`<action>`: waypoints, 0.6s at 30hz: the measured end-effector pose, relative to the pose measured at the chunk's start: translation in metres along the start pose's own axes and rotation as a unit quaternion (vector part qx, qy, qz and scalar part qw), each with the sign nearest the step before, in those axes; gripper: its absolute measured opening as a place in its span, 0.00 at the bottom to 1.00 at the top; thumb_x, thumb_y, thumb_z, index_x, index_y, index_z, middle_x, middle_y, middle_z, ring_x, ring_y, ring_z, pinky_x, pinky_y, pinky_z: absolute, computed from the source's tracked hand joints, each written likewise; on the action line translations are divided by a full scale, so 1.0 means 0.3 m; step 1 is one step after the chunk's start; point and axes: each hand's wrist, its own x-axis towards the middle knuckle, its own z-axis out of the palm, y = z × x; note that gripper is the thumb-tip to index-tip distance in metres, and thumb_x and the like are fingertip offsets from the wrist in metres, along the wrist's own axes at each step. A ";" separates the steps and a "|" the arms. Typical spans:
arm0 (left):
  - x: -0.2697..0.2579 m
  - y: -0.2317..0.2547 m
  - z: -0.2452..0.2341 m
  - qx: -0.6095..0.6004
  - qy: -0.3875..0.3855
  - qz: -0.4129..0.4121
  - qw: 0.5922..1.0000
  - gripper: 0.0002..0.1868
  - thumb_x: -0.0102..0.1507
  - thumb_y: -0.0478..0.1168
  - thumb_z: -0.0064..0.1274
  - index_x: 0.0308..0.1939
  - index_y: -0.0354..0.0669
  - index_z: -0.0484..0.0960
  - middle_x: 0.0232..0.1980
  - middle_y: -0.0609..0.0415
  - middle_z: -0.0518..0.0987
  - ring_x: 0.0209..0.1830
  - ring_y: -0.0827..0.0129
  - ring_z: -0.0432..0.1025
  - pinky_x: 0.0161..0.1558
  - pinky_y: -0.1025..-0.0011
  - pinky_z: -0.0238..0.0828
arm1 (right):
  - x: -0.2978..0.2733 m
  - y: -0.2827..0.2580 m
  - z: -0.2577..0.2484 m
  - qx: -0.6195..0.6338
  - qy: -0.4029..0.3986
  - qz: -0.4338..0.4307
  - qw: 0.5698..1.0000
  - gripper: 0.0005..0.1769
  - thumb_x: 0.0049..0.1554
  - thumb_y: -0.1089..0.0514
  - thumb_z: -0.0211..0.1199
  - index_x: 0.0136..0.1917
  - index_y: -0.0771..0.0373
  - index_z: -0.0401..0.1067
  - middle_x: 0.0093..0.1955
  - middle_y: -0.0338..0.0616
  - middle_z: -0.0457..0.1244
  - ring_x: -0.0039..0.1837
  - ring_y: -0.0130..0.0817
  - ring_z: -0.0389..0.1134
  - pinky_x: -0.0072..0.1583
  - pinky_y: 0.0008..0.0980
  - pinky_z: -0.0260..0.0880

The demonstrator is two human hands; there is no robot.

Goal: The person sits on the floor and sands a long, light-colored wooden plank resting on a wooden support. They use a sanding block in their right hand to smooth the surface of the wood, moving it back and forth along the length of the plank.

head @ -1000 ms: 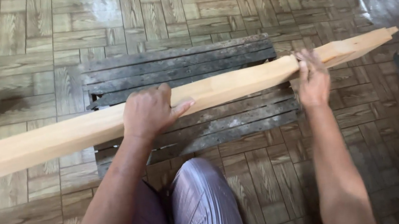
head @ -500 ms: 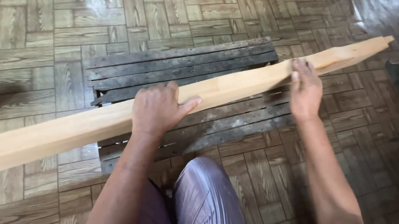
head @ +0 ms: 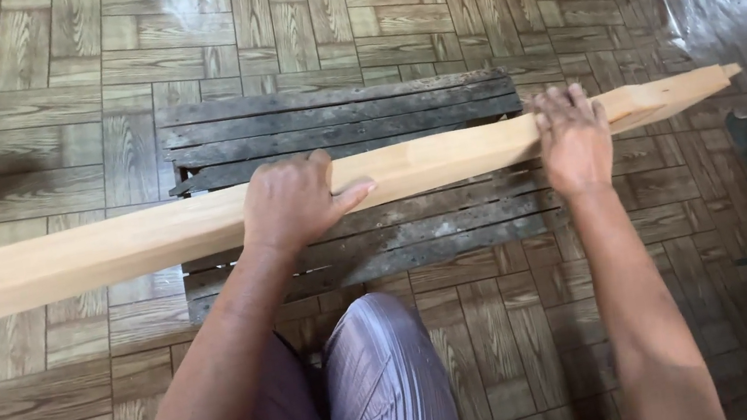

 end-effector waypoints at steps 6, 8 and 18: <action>0.007 0.002 -0.007 -0.010 -0.006 -0.007 1.000 0.40 0.57 0.83 0.42 0.28 0.51 0.78 0.22 0.50 0.78 0.23 0.53 0.78 0.29 0.57 0.70 | -0.017 -0.036 0.064 0.147 0.111 0.051 0.982 0.19 0.68 0.58 0.57 0.70 0.63 0.75 0.67 0.62 0.66 0.70 0.62 0.64 0.71 0.50 0.62; 0.004 0.000 -0.016 0.004 -0.001 -0.001 1.000 0.39 0.58 0.83 0.43 0.28 0.50 0.77 0.21 0.49 0.77 0.22 0.53 0.78 0.28 0.57 0.70 | -0.031 -0.118 0.016 0.163 0.121 0.070 0.977 0.18 0.69 0.59 0.57 0.70 0.62 0.75 0.68 0.60 0.66 0.71 0.61 0.63 0.71 0.51 0.61; 0.006 0.010 -0.019 0.023 -0.015 0.001 1.000 0.41 0.59 0.83 0.40 0.27 0.48 0.76 0.21 0.47 0.77 0.22 0.50 0.78 0.29 0.54 0.71 | -0.166 -0.552 -0.163 0.310 0.093 -0.024 0.946 0.20 0.69 0.54 0.51 0.72 0.53 0.72 0.76 0.43 0.61 0.79 0.48 0.56 0.77 0.49 0.53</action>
